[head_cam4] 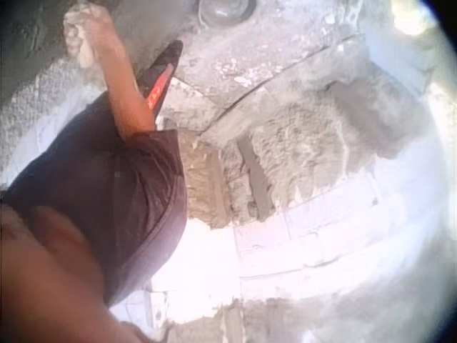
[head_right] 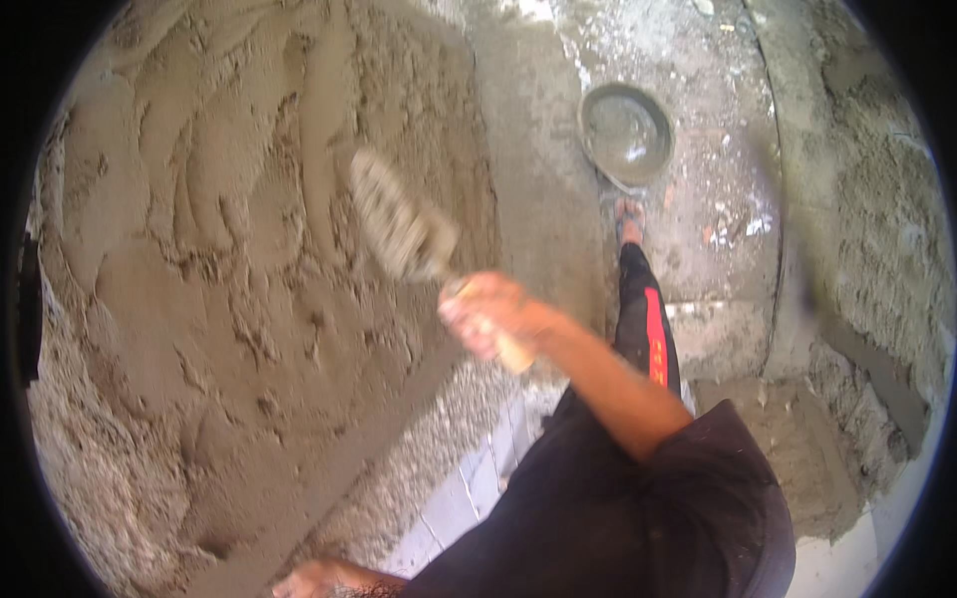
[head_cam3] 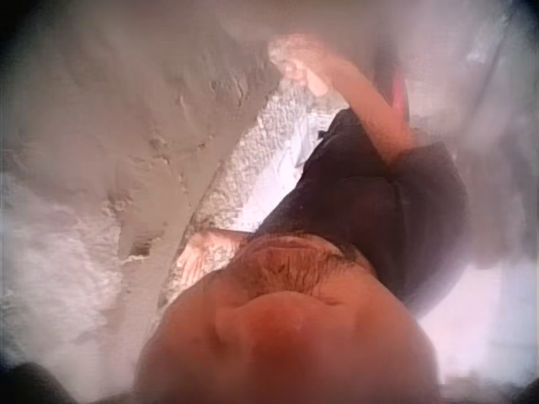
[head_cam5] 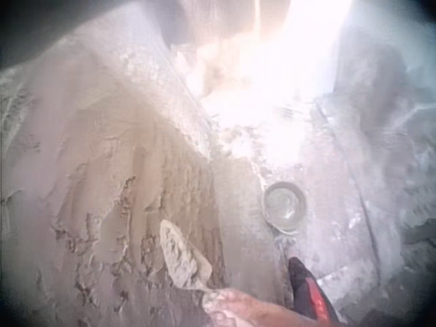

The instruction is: The person applies wet mortar to a wall using a trowel, taking mortar from a bucket and smoothing it onto the vertical surface.

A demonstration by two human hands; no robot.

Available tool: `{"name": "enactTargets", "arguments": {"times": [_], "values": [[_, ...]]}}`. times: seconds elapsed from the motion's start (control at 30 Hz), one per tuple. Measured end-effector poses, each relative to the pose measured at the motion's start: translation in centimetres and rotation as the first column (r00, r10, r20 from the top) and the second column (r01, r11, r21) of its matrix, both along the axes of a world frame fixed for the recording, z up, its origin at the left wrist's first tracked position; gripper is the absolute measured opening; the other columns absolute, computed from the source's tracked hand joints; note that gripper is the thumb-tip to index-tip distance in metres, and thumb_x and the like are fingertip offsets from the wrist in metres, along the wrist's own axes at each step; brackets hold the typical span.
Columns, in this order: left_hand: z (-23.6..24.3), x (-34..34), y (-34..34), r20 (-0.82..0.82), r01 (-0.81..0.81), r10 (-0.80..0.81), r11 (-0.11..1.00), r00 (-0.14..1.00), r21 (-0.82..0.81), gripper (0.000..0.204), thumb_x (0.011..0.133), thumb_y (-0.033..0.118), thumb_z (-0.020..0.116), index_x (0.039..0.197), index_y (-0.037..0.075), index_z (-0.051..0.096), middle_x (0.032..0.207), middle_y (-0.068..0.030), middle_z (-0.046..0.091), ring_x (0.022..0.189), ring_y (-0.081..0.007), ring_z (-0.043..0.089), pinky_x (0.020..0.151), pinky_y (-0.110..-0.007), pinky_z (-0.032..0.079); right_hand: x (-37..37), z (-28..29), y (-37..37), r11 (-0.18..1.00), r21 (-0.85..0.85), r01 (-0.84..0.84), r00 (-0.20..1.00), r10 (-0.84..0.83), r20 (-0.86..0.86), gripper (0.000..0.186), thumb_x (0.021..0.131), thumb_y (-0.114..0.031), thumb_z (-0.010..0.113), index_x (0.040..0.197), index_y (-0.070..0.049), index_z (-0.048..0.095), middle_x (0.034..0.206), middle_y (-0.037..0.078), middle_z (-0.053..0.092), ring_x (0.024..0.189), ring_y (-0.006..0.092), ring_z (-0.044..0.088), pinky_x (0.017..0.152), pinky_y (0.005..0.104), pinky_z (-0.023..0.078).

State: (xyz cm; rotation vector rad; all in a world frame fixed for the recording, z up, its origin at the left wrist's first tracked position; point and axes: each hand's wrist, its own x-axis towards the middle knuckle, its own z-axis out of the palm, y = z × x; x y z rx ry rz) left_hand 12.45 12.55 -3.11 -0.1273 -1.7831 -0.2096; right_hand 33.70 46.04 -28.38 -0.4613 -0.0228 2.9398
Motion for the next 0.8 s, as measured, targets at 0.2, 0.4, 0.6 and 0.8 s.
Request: {"name": "enactTargets", "arguments": {"times": [0.2,0.4,0.6,0.8], "values": [[3.5,0.9,-1.3,-0.002,-0.141,0.141,0.99,0.99,-0.023,0.072,0.101,0.051,0.024,0.152,0.002,0.008,0.159,-0.0218,0.0,0.146,-0.0406,-0.004,0.115,-0.057,0.008,14.7,-4.1,2.5,0.782,0.589,0.201,0.462,-0.606,0.647,0.018,0.088,-0.018,0.064,0.093,-0.004,0.053,0.061,-0.001,0.05,0.043,0.008,0.047,0.036,0.0232,0.04],[2.6,0.9,-0.8,-0.078,-0.163,0.16,0.986,0.984,-0.031,0.071,0.102,0.051,0.022,0.152,0.002,0.009,0.159,-0.0223,0.0,0.146,-0.0397,-0.005,0.115,-0.056,0.007,18.6,-25.7,-1.2,0.631,0.761,-0.15,-0.452,-0.728,0.515,0.028,0.086,-0.023,0.067,0.089,0.003,0.057,0.068,0.009,0.061,0.049,0.021,0.055,0.045,0.0357,0.045],[0.8,0.4,0.4,-0.083,-0.105,0.097,0.99,0.992,-0.091,0.07,0.102,0.05,0.02,0.151,0.001,0.011,0.158,-0.0228,0.001,0.146,-0.0384,-0.004,0.116,-0.055,0.007,-5.3,-26.2,-13.3,0.447,0.516,-0.731,0.251,-0.527,0.812,0.029,0.084,-0.02,0.064,0.101,0.003,0.06,0.083,0.023,0.067,0.082,0.036,0.067,0.069,0.0449,0.052],[-5.2,0.6,-0.9,-0.074,-0.079,0.062,0.964,0.995,-0.254,0.07,0.102,0.05,0.02,0.151,0.001,0.012,0.158,-0.0227,0.002,0.146,-0.0382,-0.003,0.116,-0.055,0.007,-1.2,-33.3,-11.5,0.624,0.508,-0.593,0.169,-0.521,0.837,0.04,0.082,-0.021,0.066,0.112,0.002,0.058,0.09,0.028,0.066,0.087,0.045,0.064,0.077,0.0509,0.05]]}}
